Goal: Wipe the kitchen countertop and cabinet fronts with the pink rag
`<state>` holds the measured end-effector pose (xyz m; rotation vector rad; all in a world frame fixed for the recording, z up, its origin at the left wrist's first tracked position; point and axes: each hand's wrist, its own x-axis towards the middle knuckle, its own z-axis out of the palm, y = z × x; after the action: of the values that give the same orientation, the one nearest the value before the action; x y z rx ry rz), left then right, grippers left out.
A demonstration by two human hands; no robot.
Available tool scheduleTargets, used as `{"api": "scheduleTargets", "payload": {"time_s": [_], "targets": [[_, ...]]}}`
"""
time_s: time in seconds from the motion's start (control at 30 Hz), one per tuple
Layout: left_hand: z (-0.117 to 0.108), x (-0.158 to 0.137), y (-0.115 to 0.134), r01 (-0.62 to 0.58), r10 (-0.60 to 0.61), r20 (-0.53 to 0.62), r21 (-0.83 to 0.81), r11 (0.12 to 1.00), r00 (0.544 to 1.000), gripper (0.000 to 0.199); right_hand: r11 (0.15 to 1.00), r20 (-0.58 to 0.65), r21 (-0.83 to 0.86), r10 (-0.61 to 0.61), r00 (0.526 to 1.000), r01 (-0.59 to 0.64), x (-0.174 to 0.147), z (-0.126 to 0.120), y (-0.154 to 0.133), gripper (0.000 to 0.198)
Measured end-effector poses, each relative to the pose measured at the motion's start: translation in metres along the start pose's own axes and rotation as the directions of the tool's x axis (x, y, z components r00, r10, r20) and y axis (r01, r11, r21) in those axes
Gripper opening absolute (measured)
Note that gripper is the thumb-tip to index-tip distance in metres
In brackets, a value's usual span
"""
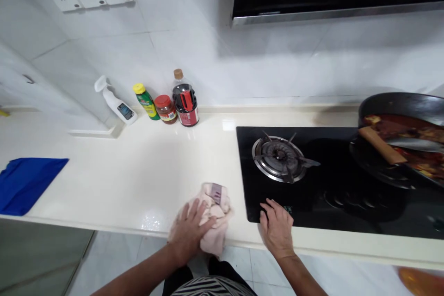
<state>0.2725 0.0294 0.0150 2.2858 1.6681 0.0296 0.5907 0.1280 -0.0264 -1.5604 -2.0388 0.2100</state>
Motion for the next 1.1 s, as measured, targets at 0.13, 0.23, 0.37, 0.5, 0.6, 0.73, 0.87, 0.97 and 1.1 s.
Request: {"api": "scheduleTargets", "payload": {"time_s": [0.13, 0.23, 0.37, 0.5, 0.6, 0.73, 0.87, 0.97, 1.1], "targets": [[0.007, 0.051, 0.056, -0.184, 0.186, -0.001, -0.130, 0.974, 0.983, 0.089, 0.968, -0.111, 0.237, 0.117, 0.987, -0.088, 0.002, -0.006, -0.003, 0.033], [0.007, 0.066, 0.077, -0.249, 0.248, -0.030, -0.170, 0.953, 0.968, 0.089, 0.893, -0.202, 0.386, 0.326, 0.924, -0.230, -0.016, -0.021, -0.015, 0.036], [-0.005, 0.068, 0.085, -0.304, 0.317, 0.007, -0.266, 0.915, 0.948, 0.078, 0.791, -0.092, 0.464, 0.490, 0.867, -0.398, -0.072, -0.043, -0.029, 0.039], [-0.035, 0.078, 0.093, -0.139, 0.194, 0.046, -0.541, 0.830, 0.980, 0.078, 0.648, 0.027, 0.481, 0.663, 0.748, -0.591, -0.122, -0.047, -0.025, 0.050], [-0.062, 0.095, 0.095, 0.022, 0.041, 0.048, -0.876, 0.481, 0.998, 0.061, 0.600, 0.048, 0.479, 0.711, 0.702, -0.641, -0.129, -0.047, -0.023, 0.055], [-0.093, 0.112, 0.070, 0.245, -0.039, 0.242, -0.954, 0.172, 0.969, 0.072, 0.682, -0.046, 0.493, 0.641, 0.766, -0.541, -0.107, -0.053, -0.030, 0.049], [-0.101, 0.104, 0.006, 0.304, -0.277, 0.212, -0.887, 0.348, 0.937, 0.060, 0.813, -0.112, 0.455, 0.456, 0.883, -0.362, -0.074, -0.055, -0.045, 0.034], [-0.088, 0.080, -0.052, 0.294, -0.478, -0.012, -0.774, 0.560, 0.878, 0.063, 0.897, -0.077, 0.398, 0.242, 0.967, -0.192, -0.040, -0.044, -0.071, 0.027], [-0.064, 0.039, -0.114, 0.278, -0.440, -0.470, -0.375, 0.884, 0.765, 0.040, 0.936, 0.105, 0.308, -0.210, 0.972, 0.169, 0.019, -0.009, -0.121, 0.037]]}}
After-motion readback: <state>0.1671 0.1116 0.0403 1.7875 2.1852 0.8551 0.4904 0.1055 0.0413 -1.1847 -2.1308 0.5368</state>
